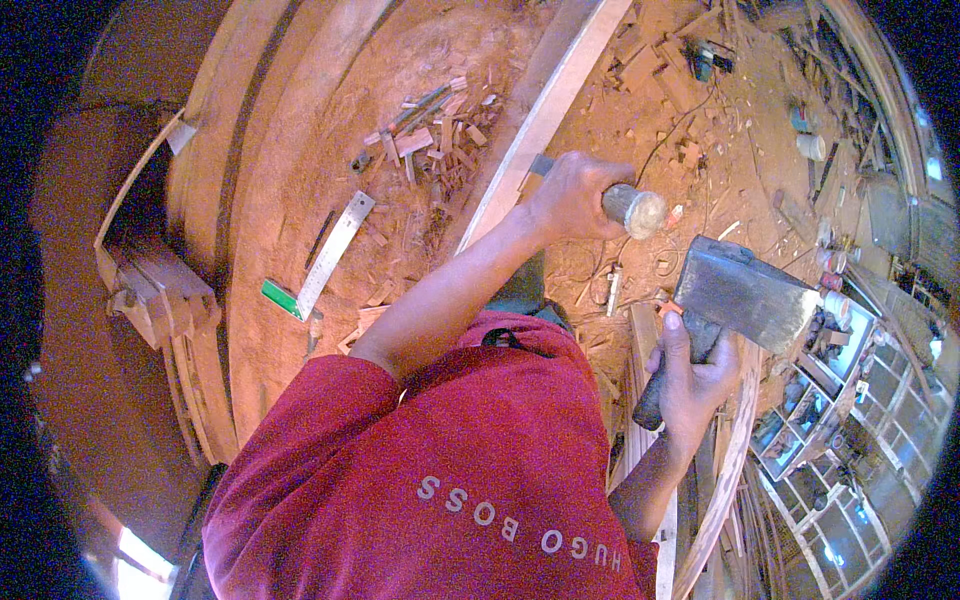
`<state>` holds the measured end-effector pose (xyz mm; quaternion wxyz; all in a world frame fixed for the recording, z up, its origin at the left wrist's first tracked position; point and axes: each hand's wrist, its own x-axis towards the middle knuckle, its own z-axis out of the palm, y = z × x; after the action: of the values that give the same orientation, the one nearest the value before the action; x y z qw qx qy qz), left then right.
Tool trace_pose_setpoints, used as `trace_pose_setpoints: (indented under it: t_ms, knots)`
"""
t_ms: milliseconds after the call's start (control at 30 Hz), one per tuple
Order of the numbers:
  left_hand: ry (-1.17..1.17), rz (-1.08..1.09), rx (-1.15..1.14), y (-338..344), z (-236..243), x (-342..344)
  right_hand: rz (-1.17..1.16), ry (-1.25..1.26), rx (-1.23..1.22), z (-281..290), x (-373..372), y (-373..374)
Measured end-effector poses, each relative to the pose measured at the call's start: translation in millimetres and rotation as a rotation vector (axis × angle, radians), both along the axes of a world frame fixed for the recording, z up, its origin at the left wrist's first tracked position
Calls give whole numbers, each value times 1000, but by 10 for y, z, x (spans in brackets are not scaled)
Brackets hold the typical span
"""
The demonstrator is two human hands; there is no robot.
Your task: The person uses a chisel and mallet to carve a rectangular notch into a wooden plank. They measure and mark the plank with a square and pencil, then repeatedly strike the chisel to remove wood. The person adjusts the plank and continues carving along the marked line.
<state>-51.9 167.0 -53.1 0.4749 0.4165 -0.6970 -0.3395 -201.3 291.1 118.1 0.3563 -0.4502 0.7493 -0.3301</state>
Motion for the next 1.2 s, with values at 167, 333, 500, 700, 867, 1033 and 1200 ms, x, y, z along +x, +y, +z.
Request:
trace_pose_setpoints:
  t_ms: [167, 333, 500, 700, 867, 1033, 1200]
  knots:
    - [82, -3, 40, -26, 10, 89, 49, 9, -10, 7, 48, -66]
    - [114, 2, 43, -51, 23, 191, 84, 143, -64, 156, 204, -156]
    - [131, -30, 24, -40, -5, 197, 65, 269, -147, -75, 278, -179]
    - [180, -20, 17, -61, -15, 370, 522, 660, -369, 43, 207, -426]
    - [122, 25, 106, 5, 9, 341, 133, 85, -283, 185, 408, -282]
    - [212, 39, 83, -68, 30, 394, 662, 532, -232, 137, 289, -640]
    - [231, 9, 164, -119, -144, 340, 567, 457, -625, 218, 326, -686]
